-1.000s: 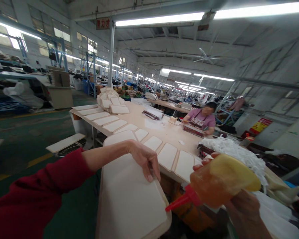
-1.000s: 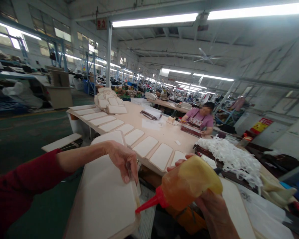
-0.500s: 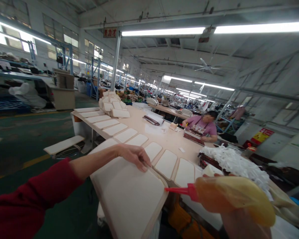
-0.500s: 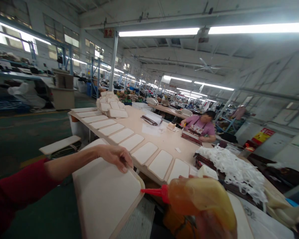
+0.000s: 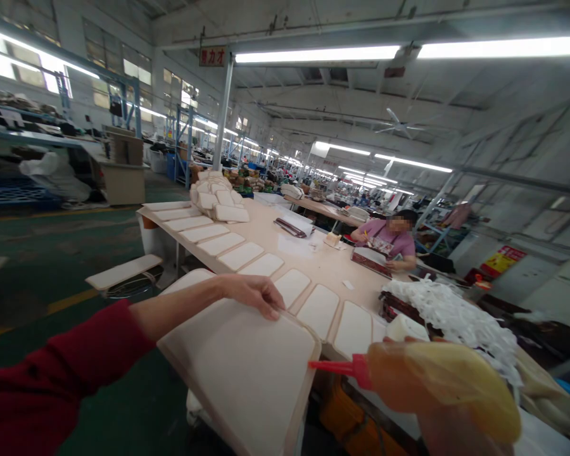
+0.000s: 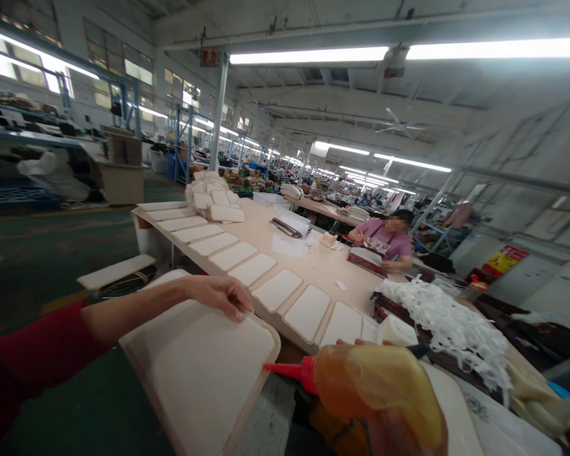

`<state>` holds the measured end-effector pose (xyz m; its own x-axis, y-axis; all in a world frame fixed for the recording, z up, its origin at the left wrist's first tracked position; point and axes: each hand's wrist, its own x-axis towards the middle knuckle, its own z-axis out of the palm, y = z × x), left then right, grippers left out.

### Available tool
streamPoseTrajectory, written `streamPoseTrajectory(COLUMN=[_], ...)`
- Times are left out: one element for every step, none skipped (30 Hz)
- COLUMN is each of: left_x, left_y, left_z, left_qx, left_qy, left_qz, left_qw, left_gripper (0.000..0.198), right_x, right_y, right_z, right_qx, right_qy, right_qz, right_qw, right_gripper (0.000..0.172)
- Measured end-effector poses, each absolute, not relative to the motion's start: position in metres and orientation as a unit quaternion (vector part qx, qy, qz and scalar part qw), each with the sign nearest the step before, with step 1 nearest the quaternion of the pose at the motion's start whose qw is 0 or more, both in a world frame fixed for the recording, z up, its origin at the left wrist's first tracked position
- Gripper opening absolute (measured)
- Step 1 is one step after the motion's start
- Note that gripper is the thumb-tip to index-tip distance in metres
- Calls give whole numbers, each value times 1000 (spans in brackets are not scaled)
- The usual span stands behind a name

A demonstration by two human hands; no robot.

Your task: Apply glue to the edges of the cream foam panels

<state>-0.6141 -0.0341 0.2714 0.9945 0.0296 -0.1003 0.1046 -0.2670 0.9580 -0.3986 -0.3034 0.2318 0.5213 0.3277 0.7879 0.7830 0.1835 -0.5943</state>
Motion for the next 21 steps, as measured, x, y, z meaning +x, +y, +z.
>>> streamPoseTrajectory(left_x=[-614,-615,-615,-616,-616,-617,-617,-618,-618,-618,-618,-618,-619,-619,-619,-619,-619,-620,-620,-620,-621], left_y=[-33,-32,-31,-30,-29,-29,-28,-28,-28,-28,-28,-28,-29,-29,-29,-29,-29,-28,-28,-28,-28], left_z=[271,270,269,269,269,269,270,270,271,271,271,271,271,271,271,271,271,271,271,271,272], left_qx=[793,792,791,789,788,786,785,784,783,783,782,782,780,779,778,777,776,776,776,777,778], left_qy=[42,43,45,47,50,52,53,54,56,57,59,60,63,67,71,74,78,80,81,81,81], left_qz=[-38,-44,-49,-54,-57,-60,-62,-63,-63,-62,-60,-60,-60,-60,-60,-57,-54,-50,-47,-43,-41], left_qw=[606,607,609,610,611,613,614,616,616,617,617,618,619,621,622,623,623,624,623,622,621], left_gripper=[37,37,36,36,36,36,36,37,37,37,37,37,36,36,35,34,33,33,32,32,32], right_x=[-399,-400,-401,-403,-404,-405,-406,-407,-408,-408,-407,-407,-407,-406,-406,-405,-405,-405,-405,-405,-405], right_y=[-302,-301,-301,-301,-301,-301,-302,-302,-303,-303,-304,-305,-305,-306,-306,-307,-307,-308,-308,-309,-309], right_z=[231,231,230,230,229,229,229,229,229,229,230,230,230,229,229,228,227,226,225,224,223], right_qx=[-610,-608,-608,-609,-610,-612,-614,-618,-624,-632,-642,-653,-664,-675,-685,-695,-704,-712,-720,-727,-733], right_qy=[-452,-452,-451,-451,-452,-453,-454,-455,-455,-454,-453,-450,-447,-444,-440,-437,-433,-429,-425,-421,-417], right_qz=[-181,-178,-174,-170,-165,-160,-155,-150,-147,-146,-145,-145,-146,-146,-147,-148,-148,-149,-150,-151,-152], right_qw=[625,628,629,630,630,629,627,623,618,610,601,591,581,571,561,552,543,535,528,521,515], right_gripper=[43,43,42,41,41,40,40,41,41,40,39,39,40,39,39,38,38,36,34,33,33])
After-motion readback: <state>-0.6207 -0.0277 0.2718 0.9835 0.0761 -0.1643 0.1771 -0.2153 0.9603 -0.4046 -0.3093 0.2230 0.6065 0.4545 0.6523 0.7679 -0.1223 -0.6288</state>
